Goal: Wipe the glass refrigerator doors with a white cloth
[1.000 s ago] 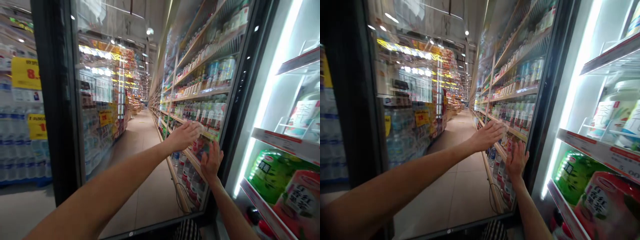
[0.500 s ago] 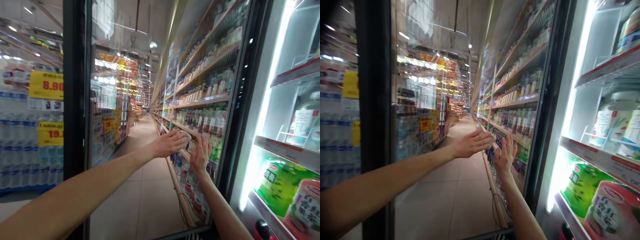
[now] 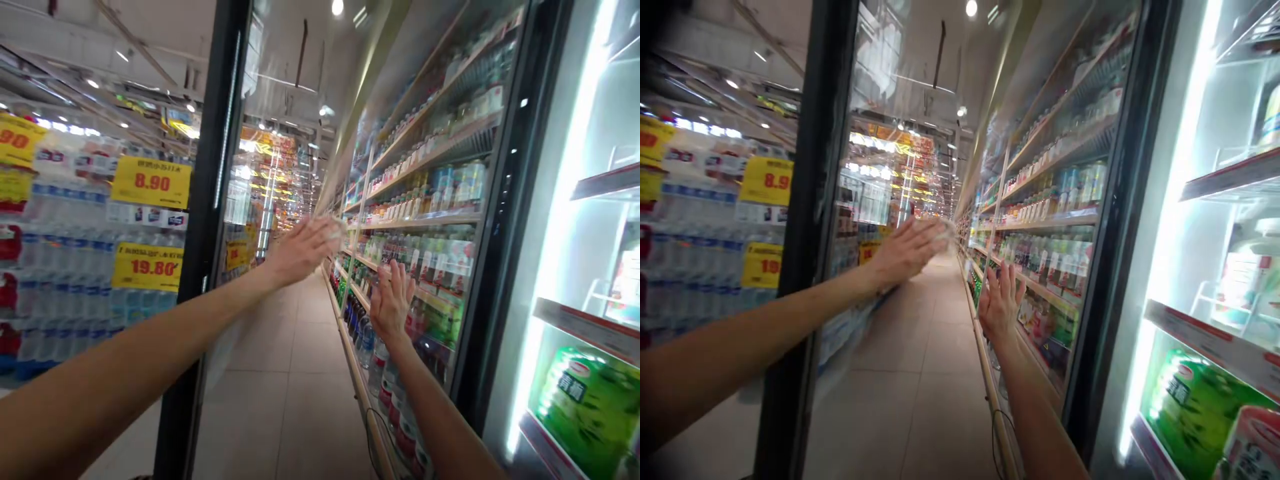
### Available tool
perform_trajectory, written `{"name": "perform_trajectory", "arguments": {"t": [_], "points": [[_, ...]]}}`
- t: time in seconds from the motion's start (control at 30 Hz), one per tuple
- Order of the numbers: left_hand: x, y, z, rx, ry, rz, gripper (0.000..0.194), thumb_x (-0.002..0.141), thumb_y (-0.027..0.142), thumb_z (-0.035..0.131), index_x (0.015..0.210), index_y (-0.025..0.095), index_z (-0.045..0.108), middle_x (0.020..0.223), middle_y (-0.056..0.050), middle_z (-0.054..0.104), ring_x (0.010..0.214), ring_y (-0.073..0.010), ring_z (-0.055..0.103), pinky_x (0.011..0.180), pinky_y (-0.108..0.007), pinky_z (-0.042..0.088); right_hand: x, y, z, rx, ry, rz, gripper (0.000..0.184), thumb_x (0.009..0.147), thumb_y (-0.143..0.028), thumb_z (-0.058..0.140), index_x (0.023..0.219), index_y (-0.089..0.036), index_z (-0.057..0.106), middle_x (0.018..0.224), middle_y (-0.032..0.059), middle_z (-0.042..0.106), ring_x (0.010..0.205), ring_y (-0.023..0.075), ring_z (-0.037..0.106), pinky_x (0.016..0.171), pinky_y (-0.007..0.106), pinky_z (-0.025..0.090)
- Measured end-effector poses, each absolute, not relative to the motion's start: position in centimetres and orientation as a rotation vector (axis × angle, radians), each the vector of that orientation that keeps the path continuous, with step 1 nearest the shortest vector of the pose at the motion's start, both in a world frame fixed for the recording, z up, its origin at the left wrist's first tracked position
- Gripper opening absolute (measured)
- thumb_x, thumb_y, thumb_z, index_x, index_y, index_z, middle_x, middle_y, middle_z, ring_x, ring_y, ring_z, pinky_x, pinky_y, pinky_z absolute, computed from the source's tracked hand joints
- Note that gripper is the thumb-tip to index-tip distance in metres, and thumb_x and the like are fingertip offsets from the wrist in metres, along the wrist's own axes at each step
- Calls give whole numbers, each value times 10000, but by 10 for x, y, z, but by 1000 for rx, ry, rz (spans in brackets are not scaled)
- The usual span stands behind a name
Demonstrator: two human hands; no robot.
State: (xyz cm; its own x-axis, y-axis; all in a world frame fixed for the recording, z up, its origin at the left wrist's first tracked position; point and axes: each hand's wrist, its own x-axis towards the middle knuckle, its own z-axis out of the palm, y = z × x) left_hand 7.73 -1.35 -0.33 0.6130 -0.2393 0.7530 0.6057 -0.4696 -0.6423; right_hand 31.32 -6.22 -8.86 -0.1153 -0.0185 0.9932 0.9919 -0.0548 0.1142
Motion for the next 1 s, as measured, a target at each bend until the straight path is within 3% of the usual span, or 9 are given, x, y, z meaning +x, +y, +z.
{"name": "perform_trajectory", "arguments": {"t": [0.1, 0.27, 0.43, 0.5, 0.67, 0.8, 0.87, 1.0], "points": [[59, -12, -4, -1764, -413, -1092, 338, 860, 221, 431, 1195, 241, 476, 1373, -29, 399, 1327, -193, 232, 1093, -431, 169, 312, -61, -92, -1172, -1249, -1353, 479, 837, -255, 372, 1315, -228, 371, 1395, 112, 361, 1326, 247, 253, 1054, 506, 179], [43, -11, -15, -1864, 31, -657, 373, 854, 251, 440, 1226, 276, 441, 1385, 15, 381, 1331, -148, 216, 1107, -371, 165, 298, -66, -75, -1125, -1277, -1352, 493, 835, -239, 374, 1327, -226, 348, 1397, 113, 356, 1322, 247, 262, 1056, 511, 174], [29, -9, 9, -1689, -522, -1197, 328, 877, 230, 395, 1196, 219, 472, 1365, -41, 408, 1311, -192, 264, 1088, -430, 193, 276, -62, -50, -1041, -1320, -1397, 466, 837, -244, 374, 1303, -223, 382, 1403, 108, 349, 1331, 235, 244, 1066, 491, 164], [26, -10, 4, -1648, -541, -1233, 314, 877, 225, 394, 1176, 223, 490, 1353, -34, 425, 1314, -193, 257, 1089, -432, 188, 272, -58, -46, -1047, -1339, -1410, 455, 836, -241, 381, 1291, -230, 397, 1393, 102, 367, 1328, 225, 251, 1068, 480, 164], [14, -9, -12, -1835, -130, -719, 351, 870, 241, 410, 1212, 306, 453, 1377, 46, 391, 1328, -114, 216, 1117, -327, 118, 270, -53, -49, -1056, -1378, -1423, 457, 831, -233, 387, 1288, -252, 400, 1375, 74, 401, 1322, 196, 265, 1075, 447, 166], [5, -5, 7, -1667, -607, -1232, 344, 864, 219, 408, 1203, 232, 464, 1377, -44, 390, 1331, -183, 220, 1097, -446, 147, 269, -54, -49, -1051, -1375, -1437, 455, 828, -238, 388, 1282, -238, 415, 1380, 86, 392, 1321, 212, 268, 1071, 459, 178], [6, -3, 8, -1595, -677, -1341, 338, 857, 228, 424, 1191, 228, 474, 1366, -49, 406, 1330, -195, 221, 1088, -452, 169, 269, -54, -49, -1040, -1373, -1444, 452, 828, -235, 388, 1278, -231, 422, 1376, 91, 397, 1320, 215, 271, 1070, 465, 180], [9, -3, -3, -1791, -190, -800, 341, 862, 235, 422, 1197, 279, 465, 1379, 8, 391, 1334, -155, 209, 1105, -393, 144, 269, -53, -49, -1028, -1369, -1454, 431, 827, -231, 396, 1254, -223, 451, 1361, 94, 419, 1314, 217, 284, 1065, 467, 196]]}}
